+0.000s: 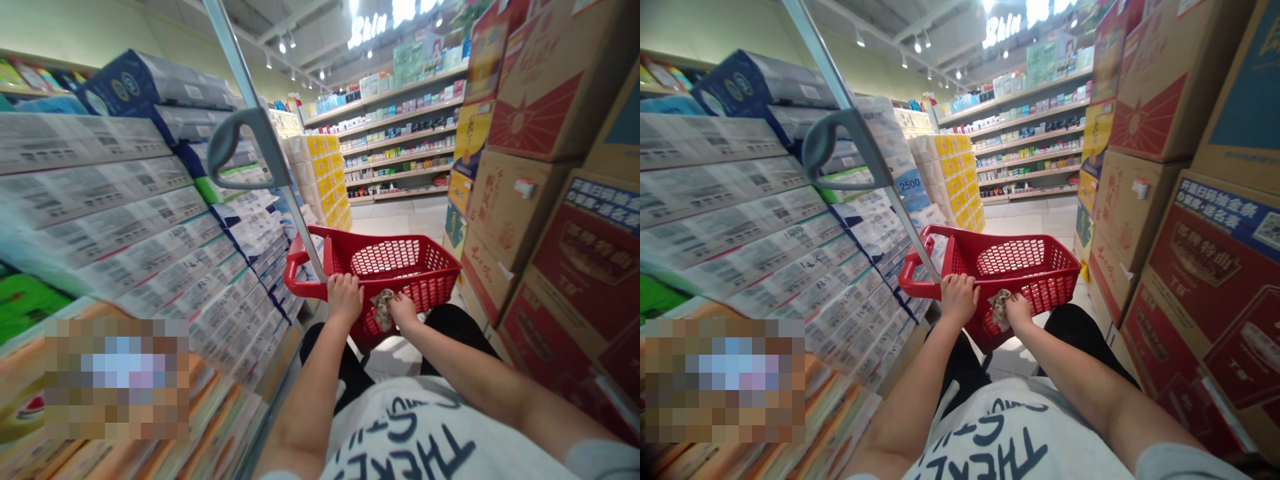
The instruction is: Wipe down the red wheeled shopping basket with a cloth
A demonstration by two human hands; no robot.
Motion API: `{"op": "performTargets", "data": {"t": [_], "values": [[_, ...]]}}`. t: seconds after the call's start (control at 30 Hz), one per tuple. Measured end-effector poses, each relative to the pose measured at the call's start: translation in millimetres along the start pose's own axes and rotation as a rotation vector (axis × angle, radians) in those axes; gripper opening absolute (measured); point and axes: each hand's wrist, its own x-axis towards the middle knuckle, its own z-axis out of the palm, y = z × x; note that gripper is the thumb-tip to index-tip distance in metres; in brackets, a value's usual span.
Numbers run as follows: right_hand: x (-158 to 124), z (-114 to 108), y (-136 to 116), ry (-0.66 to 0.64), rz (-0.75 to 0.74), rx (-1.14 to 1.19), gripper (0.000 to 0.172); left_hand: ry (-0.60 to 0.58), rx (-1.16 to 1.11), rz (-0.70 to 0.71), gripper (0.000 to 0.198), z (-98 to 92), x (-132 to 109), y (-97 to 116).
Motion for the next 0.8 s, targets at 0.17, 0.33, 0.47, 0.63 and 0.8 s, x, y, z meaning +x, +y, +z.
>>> {"op": "performTargets", "data": {"t": [0.17, 0.33, 0.47, 0.63, 0.8], "values": [[-2, -4, -6, 0.034, -0.021, -0.047, 0.018, -0.006, 0.011, -0.008, 0.016, -0.5, 1, -1], [-2, 1, -17, 0.033, 0.017, 0.004, 0.022, 0.005, -0.020, 0.005, 0.015, -0.2, 3, -6], [-7, 0, -25, 0.014, -0.022, -0.031, 0.022, -0.009, -0.022, 0.001, 0.016, 0.4, 5, -12], [-13, 2, -57, -0.149, -0.531, -0.207, 0.025, -0.040, -0.008, 0.005, 0.016, 2.0, 10, -23], [8, 3, -82, -0.205, -0.879, -0.507, 0.027, -0.053, -0.007, 0.003, 0.015, 5.9, 15, -37]]}}
